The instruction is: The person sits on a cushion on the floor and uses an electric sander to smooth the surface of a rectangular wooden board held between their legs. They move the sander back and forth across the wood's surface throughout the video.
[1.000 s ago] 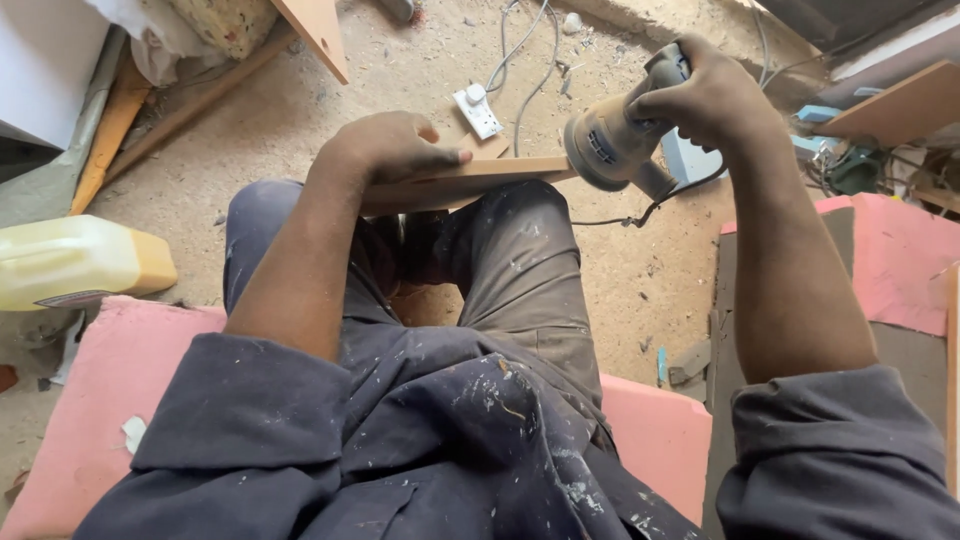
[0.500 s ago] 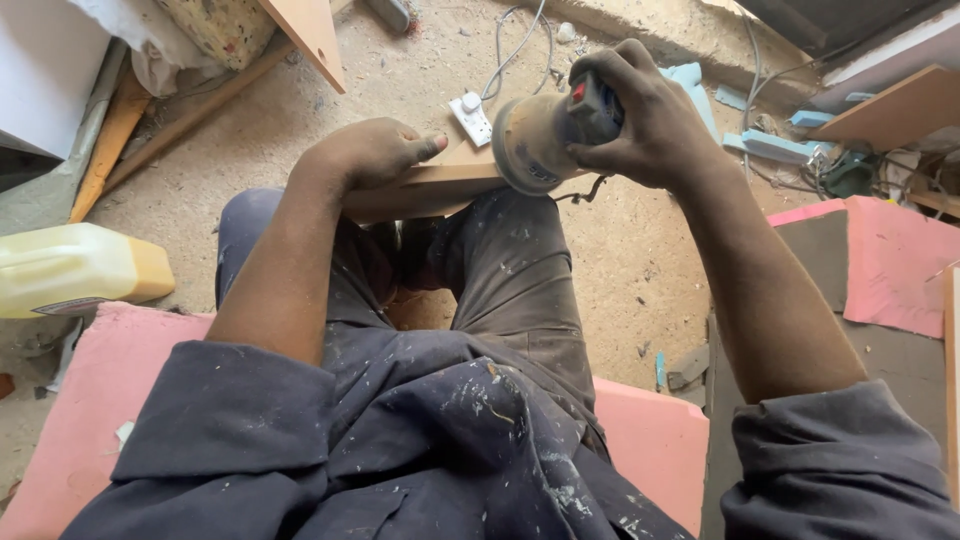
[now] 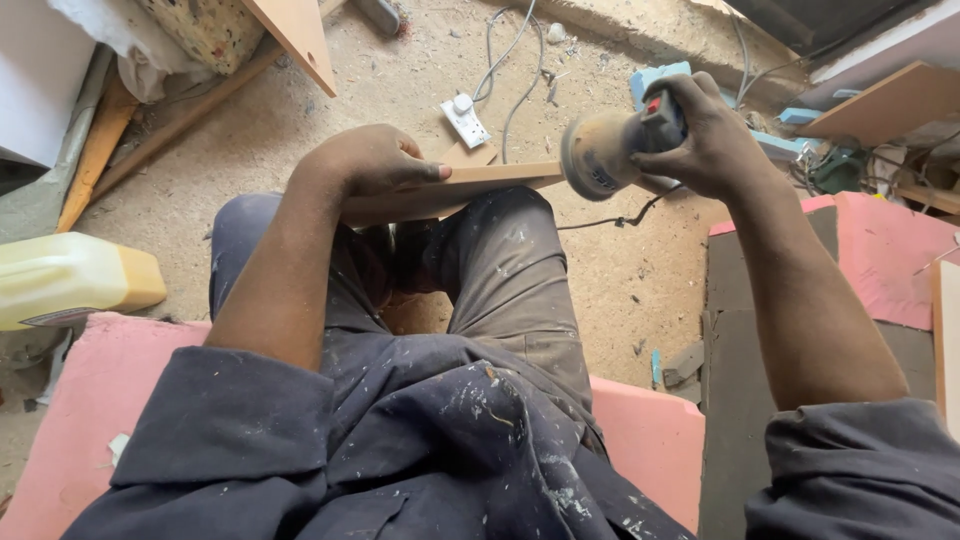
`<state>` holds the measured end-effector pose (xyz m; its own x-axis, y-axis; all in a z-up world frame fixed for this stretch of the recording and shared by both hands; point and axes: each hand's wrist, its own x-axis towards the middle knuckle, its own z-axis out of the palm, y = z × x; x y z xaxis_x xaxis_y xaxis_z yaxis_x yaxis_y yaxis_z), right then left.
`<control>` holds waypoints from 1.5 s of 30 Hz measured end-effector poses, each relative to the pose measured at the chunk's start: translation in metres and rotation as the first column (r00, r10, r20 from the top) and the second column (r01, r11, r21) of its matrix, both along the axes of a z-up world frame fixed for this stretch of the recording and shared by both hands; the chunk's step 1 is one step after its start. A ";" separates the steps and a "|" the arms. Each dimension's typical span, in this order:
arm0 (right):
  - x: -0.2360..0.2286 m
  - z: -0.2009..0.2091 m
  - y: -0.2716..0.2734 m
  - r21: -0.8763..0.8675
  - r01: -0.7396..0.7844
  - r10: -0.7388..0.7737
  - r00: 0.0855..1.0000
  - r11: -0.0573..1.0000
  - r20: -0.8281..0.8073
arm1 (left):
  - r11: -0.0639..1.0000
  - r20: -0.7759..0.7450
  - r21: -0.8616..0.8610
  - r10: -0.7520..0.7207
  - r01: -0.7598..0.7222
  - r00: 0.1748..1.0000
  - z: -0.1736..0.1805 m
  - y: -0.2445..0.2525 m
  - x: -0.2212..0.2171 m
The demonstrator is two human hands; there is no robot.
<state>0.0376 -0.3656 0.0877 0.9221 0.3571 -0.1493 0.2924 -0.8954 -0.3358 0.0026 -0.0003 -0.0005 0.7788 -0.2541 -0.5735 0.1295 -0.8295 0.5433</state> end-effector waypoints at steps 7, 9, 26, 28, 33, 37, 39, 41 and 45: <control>0.002 -0.014 -0.031 -0.048 0.044 -0.041 0.998 0.998 0.057 | 1.000 0.001 -0.016 -0.003 0.003 1.000 -0.008 0.001 0.004; 0.000 -0.012 -0.031 -0.085 0.062 -0.057 0.997 0.994 0.058 | 1.000 -0.007 -0.029 0.010 -0.010 1.000 -0.009 0.001 0.005; -0.009 -0.014 -0.017 -0.140 0.013 0.010 0.987 0.990 0.162 | 1.000 0.009 0.007 0.013 -0.013 1.000 -0.010 0.000 0.005; -0.007 -0.017 -0.023 -0.110 0.030 -0.012 0.986 0.994 0.165 | 1.000 0.017 0.012 0.008 -0.008 1.000 -0.013 0.001 0.006; -0.009 -0.019 -0.020 -0.099 0.055 -0.037 0.984 0.994 0.177 | 1.000 0.010 0.014 0.009 -0.009 1.000 -0.008 -0.002 0.005; -0.014 -0.012 0.007 -0.087 0.019 -0.005 0.988 0.996 0.156 | 0.999 -0.027 0.011 0.034 -0.034 0.999 -0.011 -0.004 0.010; -0.017 -0.009 0.025 -0.022 -0.029 0.032 0.990 0.999 0.137 | 0.982 -0.078 0.003 0.188 -0.189 0.979 -0.001 -0.004 0.006; -0.022 -0.003 0.051 -0.046 -0.063 0.069 0.987 0.997 0.145 | 0.974 -0.084 0.006 0.226 -0.227 0.970 0.003 -0.005 0.004; -0.031 0.006 0.095 -0.106 -0.211 0.228 0.954 0.972 0.195 | 0.951 -0.104 0.009 0.307 -0.308 0.946 0.013 -0.005 -0.001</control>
